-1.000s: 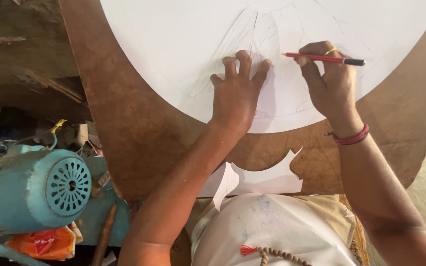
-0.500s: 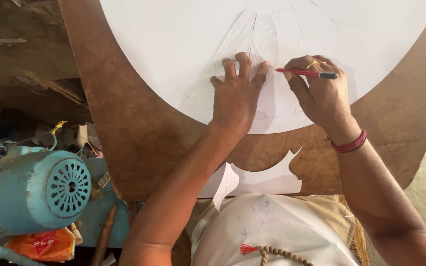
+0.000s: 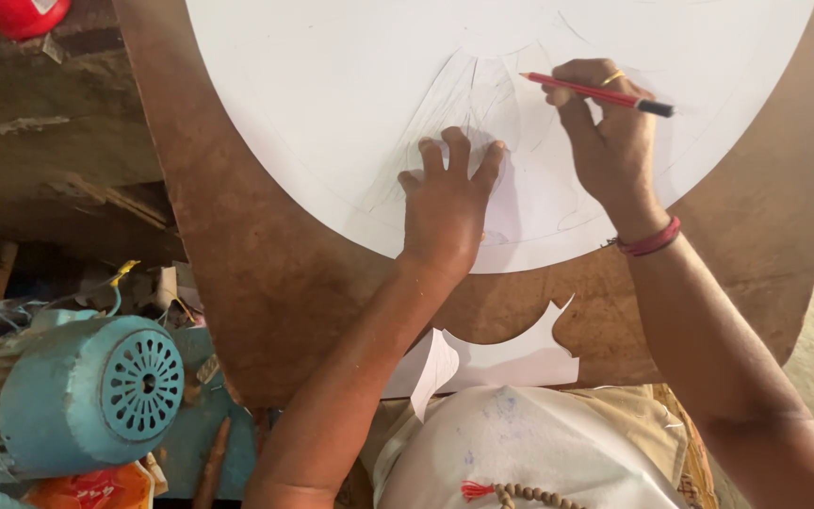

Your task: Tracing and sketching designs onto a large circular board using paper leaf templates and a pencil.

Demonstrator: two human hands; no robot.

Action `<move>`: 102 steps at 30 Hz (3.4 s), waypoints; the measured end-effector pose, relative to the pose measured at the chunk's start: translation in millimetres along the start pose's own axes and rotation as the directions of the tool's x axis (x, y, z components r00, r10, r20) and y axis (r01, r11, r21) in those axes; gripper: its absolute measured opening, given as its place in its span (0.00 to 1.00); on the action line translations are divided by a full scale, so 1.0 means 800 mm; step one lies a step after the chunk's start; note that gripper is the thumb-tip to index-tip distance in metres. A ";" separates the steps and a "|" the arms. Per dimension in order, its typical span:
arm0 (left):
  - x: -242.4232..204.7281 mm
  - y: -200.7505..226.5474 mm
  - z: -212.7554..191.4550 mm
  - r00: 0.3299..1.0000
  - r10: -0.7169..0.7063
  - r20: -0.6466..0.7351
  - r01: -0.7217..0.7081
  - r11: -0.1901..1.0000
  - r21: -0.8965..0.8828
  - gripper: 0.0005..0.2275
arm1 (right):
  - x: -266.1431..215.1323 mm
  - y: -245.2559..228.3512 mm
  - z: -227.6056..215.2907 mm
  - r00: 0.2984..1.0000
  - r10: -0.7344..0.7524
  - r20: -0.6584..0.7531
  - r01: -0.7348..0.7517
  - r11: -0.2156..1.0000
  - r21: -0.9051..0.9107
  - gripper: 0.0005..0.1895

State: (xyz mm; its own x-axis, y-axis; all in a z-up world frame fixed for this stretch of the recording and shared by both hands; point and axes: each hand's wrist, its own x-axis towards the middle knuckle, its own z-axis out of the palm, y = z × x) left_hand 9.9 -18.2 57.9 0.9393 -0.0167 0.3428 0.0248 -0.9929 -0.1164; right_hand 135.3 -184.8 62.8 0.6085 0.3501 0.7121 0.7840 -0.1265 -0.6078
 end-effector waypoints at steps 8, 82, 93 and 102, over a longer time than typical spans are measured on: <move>-0.002 -0.001 0.006 0.998 0.003 -0.066 -0.005 0.999 -0.033 0.40 | -0.004 -0.001 0.005 0.997 -0.067 0.045 0.074 0.980 -0.184 0.05; -0.013 0.005 0.037 0.988 -0.082 -0.132 0.064 0.988 -0.138 0.29 | 0.045 -0.041 0.072 0.946 0.044 0.322 -0.137 0.952 0.273 0.05; -0.040 -0.002 0.048 0.951 -0.117 -0.287 0.043 0.966 -0.254 0.20 | 0.020 -0.035 0.080 0.942 0.017 0.336 -0.178 0.872 0.456 0.07; -0.084 -0.031 0.036 0.939 -0.117 -0.323 -0.071 0.853 -0.516 0.29 | 0.007 -0.018 0.084 0.974 0.013 0.227 -0.122 0.872 0.475 0.12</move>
State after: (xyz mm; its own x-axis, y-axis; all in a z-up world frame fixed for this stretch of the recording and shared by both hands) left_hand -44.1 11.3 11.2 0.7690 0.0622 0.6362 -0.2225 -0.9070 0.3576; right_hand 119.0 -118.7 51.8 0.5753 0.5495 0.6058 0.5505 0.2876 -0.7837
